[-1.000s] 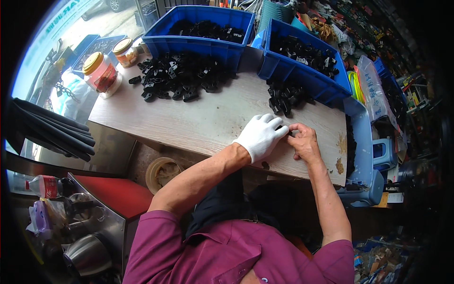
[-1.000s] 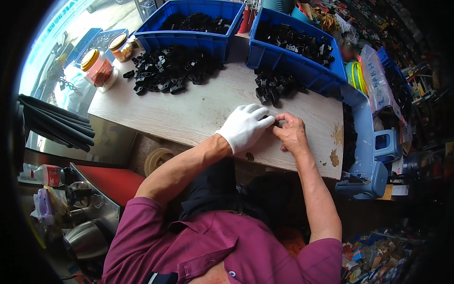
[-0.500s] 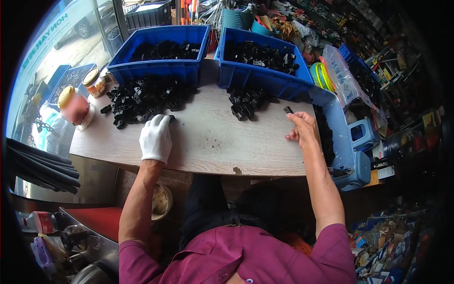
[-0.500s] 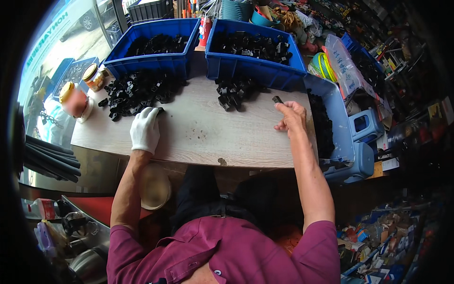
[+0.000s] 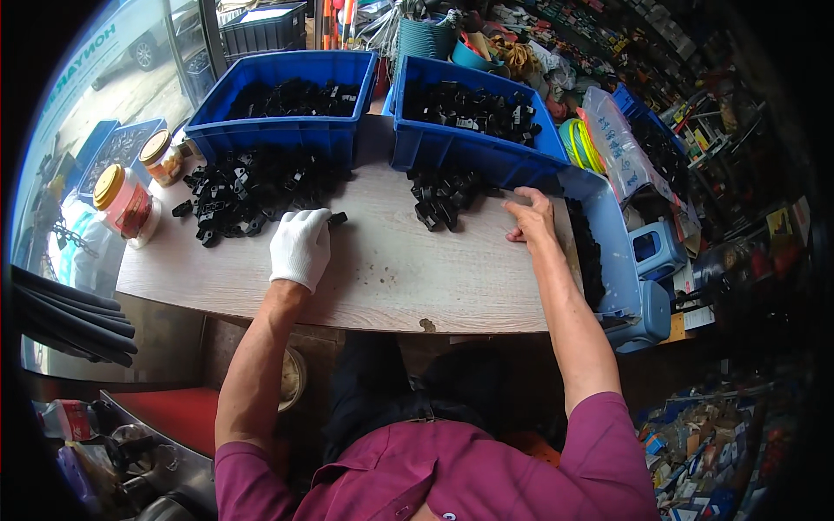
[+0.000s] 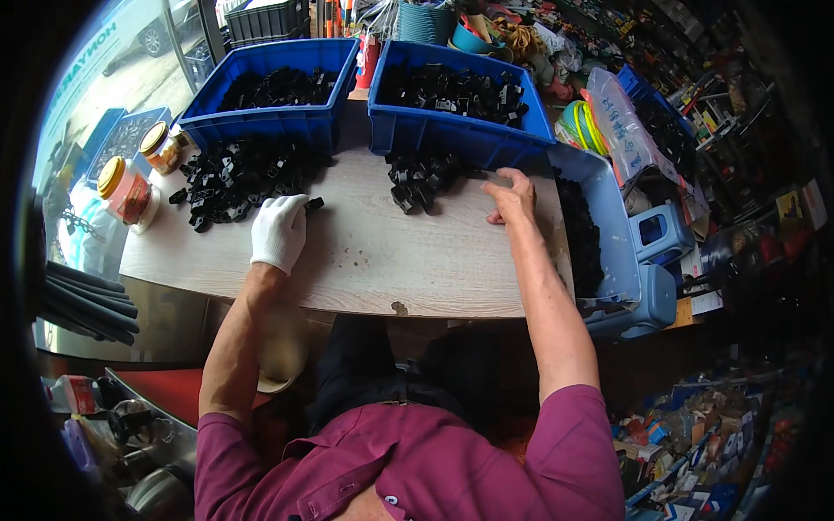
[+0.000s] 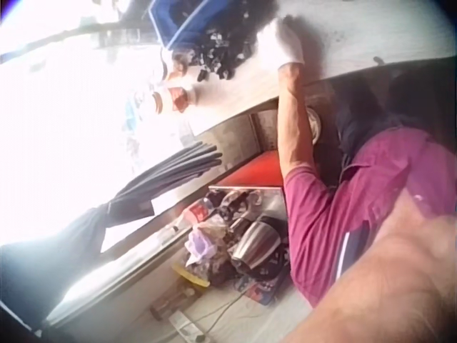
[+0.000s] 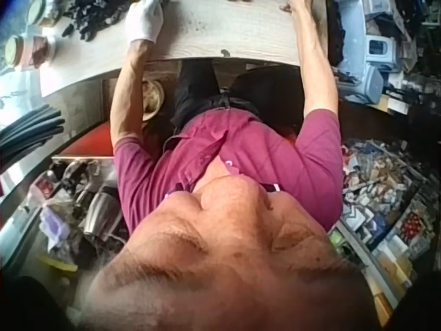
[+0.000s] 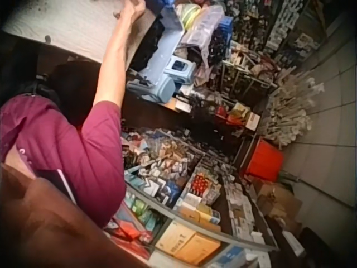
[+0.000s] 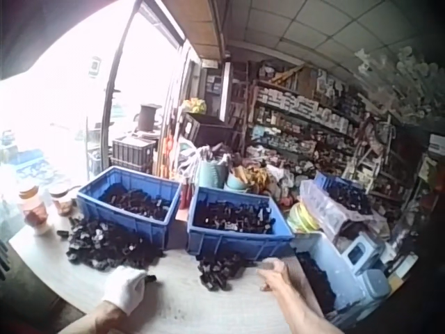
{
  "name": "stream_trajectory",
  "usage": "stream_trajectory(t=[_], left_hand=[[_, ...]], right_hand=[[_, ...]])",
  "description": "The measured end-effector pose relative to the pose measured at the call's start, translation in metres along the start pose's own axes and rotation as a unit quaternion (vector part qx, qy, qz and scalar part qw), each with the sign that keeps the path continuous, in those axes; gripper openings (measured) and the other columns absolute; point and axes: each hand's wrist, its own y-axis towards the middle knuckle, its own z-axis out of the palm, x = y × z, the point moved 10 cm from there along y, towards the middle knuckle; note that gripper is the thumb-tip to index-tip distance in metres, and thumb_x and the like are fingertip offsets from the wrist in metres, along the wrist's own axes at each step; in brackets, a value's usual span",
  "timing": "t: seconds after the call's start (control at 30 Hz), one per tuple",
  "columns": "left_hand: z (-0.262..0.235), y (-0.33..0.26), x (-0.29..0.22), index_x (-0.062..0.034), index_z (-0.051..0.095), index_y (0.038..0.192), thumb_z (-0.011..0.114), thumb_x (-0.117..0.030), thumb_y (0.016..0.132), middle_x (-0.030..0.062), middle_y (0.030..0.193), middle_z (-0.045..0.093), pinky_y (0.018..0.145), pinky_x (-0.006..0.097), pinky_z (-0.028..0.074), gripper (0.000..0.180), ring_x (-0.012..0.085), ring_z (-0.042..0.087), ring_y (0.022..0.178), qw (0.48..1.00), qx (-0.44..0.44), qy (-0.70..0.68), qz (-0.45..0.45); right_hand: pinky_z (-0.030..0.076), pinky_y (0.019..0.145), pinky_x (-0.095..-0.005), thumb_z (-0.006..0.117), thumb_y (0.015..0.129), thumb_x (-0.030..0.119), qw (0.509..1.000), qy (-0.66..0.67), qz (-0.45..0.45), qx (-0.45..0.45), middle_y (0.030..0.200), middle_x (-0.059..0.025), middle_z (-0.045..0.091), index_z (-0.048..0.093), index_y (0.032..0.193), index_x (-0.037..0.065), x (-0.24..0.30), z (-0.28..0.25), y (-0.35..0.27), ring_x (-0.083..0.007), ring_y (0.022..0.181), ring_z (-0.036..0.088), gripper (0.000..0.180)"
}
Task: Sorting and inspecting small black plastic hardware components on a workbench from storage bins.
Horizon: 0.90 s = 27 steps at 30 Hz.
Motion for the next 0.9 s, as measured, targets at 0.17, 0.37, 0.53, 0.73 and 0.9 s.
stream_trajectory(t=[0.17, 0.37, 0.53, 0.73, 0.9], left_hand=[[-0.011, 0.000, -0.017, -0.0086, 0.069, 0.106, 0.066, -0.009, 0.089, 0.0092, 0.103, 0.072, 0.077, 0.043, 0.056, 0.017, 0.0337, 0.066, 0.093, 0.999, -0.035, -0.011, 0.039], [-0.006, 0.002, -0.037, -0.0091, 0.069, 0.106, 0.070, -0.013, 0.086, 0.0082, 0.102, 0.071, 0.078, 0.042, 0.057, 0.020, 0.0325, 0.065, 0.095, 0.997, 0.035, 0.026, 0.065], [0.007, 0.009, -0.037, -0.0104, 0.067, 0.099, 0.072, -0.013, 0.085, 0.0061, 0.096, 0.071, 0.074, 0.041, 0.058, 0.016, 0.0305, 0.065, 0.094, 0.997, 0.053, 0.038, 0.039], [0.011, 0.002, -0.049, -0.0107, 0.068, 0.102, 0.070, -0.010, 0.086, 0.0090, 0.094, 0.072, 0.076, 0.043, 0.057, 0.017, 0.0330, 0.066, 0.091, 0.998, 0.027, -0.014, 0.053], [0.011, -0.008, -0.078, -0.0100, 0.070, 0.114, 0.067, -0.008, 0.087, 0.0116, 0.100, 0.073, 0.081, 0.043, 0.056, 0.027, 0.0337, 0.068, 0.093, 0.986, 0.033, -0.160, 0.028]], right_hand=[[0.056, 0.042, -0.0335, 0.081, 0.078, 0.013, 0.998, -0.059, -0.012, 0.012, 0.098, -0.0153, 0.071, 0.065, 0.134, 0.007, 0.013, 0.028, 0.006, -0.0167, 0.051, 0.059, 0.058], [0.056, 0.041, -0.0331, 0.081, 0.078, 0.019, 0.977, -0.199, -0.069, 0.006, 0.107, -0.0139, 0.074, 0.070, 0.124, 0.005, 0.031, 0.042, 0.007, -0.0233, 0.063, 0.068, 0.049], [0.051, 0.038, -0.0321, 0.081, 0.081, 0.019, 0.984, -0.171, -0.054, 0.003, 0.082, -0.0125, 0.069, 0.068, 0.119, 0.000, 0.016, 0.031, 0.010, -0.0174, 0.048, 0.059, 0.044], [0.046, 0.035, -0.0321, 0.079, 0.084, 0.016, 0.996, -0.052, 0.047, 0.057, 0.070, -0.0085, 0.061, 0.064, 0.109, -0.003, -0.013, 0.017, -0.024, -0.0131, 0.039, 0.048, 0.035], [0.040, 0.032, -0.0295, 0.079, 0.084, 0.011, 0.984, -0.049, 0.058, 0.163, 0.065, -0.0023, 0.057, 0.063, 0.104, 0.000, -0.012, 0.044, -0.091, -0.0098, 0.037, 0.044, 0.028]])
